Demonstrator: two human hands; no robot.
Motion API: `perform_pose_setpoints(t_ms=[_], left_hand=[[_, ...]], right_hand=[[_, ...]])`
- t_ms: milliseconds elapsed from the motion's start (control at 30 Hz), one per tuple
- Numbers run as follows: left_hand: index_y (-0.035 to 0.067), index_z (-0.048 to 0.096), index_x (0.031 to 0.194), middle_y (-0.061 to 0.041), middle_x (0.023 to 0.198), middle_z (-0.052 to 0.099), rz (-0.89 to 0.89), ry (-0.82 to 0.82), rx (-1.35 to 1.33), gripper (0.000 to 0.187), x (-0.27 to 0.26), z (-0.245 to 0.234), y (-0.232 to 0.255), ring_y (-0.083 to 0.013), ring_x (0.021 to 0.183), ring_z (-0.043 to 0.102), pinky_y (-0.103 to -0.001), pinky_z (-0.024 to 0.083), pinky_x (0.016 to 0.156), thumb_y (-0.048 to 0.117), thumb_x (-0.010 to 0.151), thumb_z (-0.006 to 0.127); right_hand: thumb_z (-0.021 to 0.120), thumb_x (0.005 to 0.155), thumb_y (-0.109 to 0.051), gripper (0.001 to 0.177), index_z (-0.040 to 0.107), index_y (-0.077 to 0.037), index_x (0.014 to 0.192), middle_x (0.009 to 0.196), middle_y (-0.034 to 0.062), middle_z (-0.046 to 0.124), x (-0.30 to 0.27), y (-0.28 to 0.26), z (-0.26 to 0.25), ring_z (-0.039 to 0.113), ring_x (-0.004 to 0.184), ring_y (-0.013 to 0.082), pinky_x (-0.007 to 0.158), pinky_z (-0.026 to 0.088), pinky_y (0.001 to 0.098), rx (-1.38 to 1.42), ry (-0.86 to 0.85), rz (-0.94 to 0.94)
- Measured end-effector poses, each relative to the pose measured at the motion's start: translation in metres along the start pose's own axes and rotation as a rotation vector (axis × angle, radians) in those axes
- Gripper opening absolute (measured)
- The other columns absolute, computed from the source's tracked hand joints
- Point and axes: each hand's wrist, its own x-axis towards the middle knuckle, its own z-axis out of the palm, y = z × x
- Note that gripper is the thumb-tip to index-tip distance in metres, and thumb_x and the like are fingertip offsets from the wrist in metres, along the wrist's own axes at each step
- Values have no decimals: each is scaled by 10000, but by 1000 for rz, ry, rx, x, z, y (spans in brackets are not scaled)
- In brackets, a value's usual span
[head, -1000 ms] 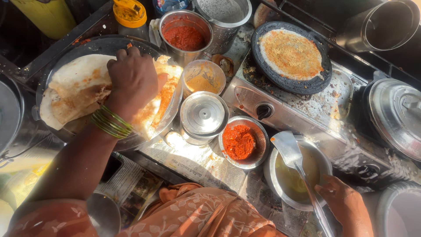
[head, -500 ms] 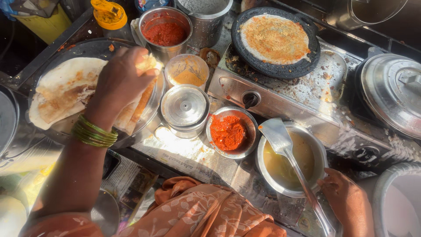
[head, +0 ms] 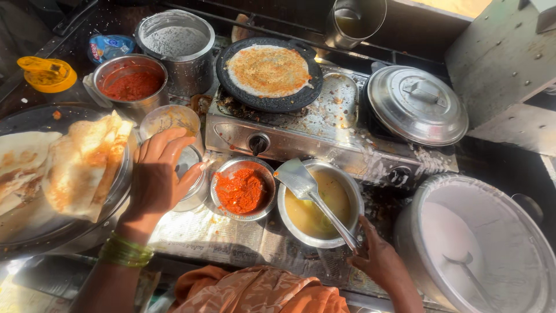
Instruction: The person prepares and cooks dosas on a flat griddle in a street food stall. They scoop batter from a large container, spread it in a circular motion on the hot pan, add oil and a red filling, and cover it with a lid. The cooked dosas are flipped, removed, and stacked on a metal plate.
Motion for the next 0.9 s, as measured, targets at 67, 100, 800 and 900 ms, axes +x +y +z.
perform_pose_setpoints(t_ms=[67,100,800,900], left_hand=[[83,627,1332,-144,1383,579,-25,7,60,640,14,22,-2,-345,1311,484,-487,330,1114,423,812,786],[80,631,1347,-158,1381,572,-38,7,91,679,17,32,-5,-360,1336,454,-497,288,1144,470,809,770],[303,600,1418,-50,1440,545,-323,-440,273,664,26,74,-40,-271,1397,386,-520,149,1122,598,824,625],[327,609,1392,-18,1454,546,-334,-442,304,645,24,77,-41,-249,1432,375,-510,138,1156,613,814,628]], right_hand=[[850,800,-186,896,436,-249,1593,961,209,709,3,5,-2,670,858,280,794,548,404,107,74,20],[833,814,-157,802,527,-252,1549,905,246,678,6,9,-2,634,815,308,763,536,424,162,106,30],[786,835,-223,553,678,-270,1375,855,90,678,48,77,-158,608,633,178,615,486,351,294,716,-49],[795,832,-208,534,694,-243,1355,794,61,668,73,93,-143,587,639,140,612,478,331,323,837,-93]])
